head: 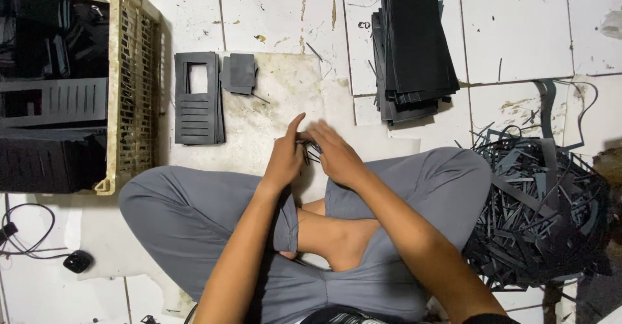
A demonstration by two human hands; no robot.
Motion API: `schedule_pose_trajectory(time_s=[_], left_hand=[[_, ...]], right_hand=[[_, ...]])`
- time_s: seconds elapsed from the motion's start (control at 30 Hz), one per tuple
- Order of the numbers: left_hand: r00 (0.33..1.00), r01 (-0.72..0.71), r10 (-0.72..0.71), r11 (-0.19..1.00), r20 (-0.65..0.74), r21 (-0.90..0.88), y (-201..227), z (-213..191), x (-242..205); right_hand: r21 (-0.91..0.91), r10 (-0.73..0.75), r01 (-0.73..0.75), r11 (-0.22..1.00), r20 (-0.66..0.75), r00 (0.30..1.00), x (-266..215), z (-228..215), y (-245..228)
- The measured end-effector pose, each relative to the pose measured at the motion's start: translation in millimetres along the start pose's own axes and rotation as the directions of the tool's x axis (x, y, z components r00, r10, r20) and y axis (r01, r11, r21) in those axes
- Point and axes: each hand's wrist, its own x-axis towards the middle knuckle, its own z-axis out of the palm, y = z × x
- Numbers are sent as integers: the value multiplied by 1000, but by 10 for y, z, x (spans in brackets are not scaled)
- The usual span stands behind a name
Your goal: Removing waste material from pre-cut leather pieces and stacking them.
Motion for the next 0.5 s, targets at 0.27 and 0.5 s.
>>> schedule_pose_trajectory(time_s=[0.27,0.5], left_hand=[[995,25,30,845,-94,534,-478,54,-241],[996,-55,-4,735,86,676,-394,172,-146]], right_hand=[[-95,192,-205,974,-130,973,-225,-17,114],[-44,288,-285,958,106,952,-163,114,-75]])
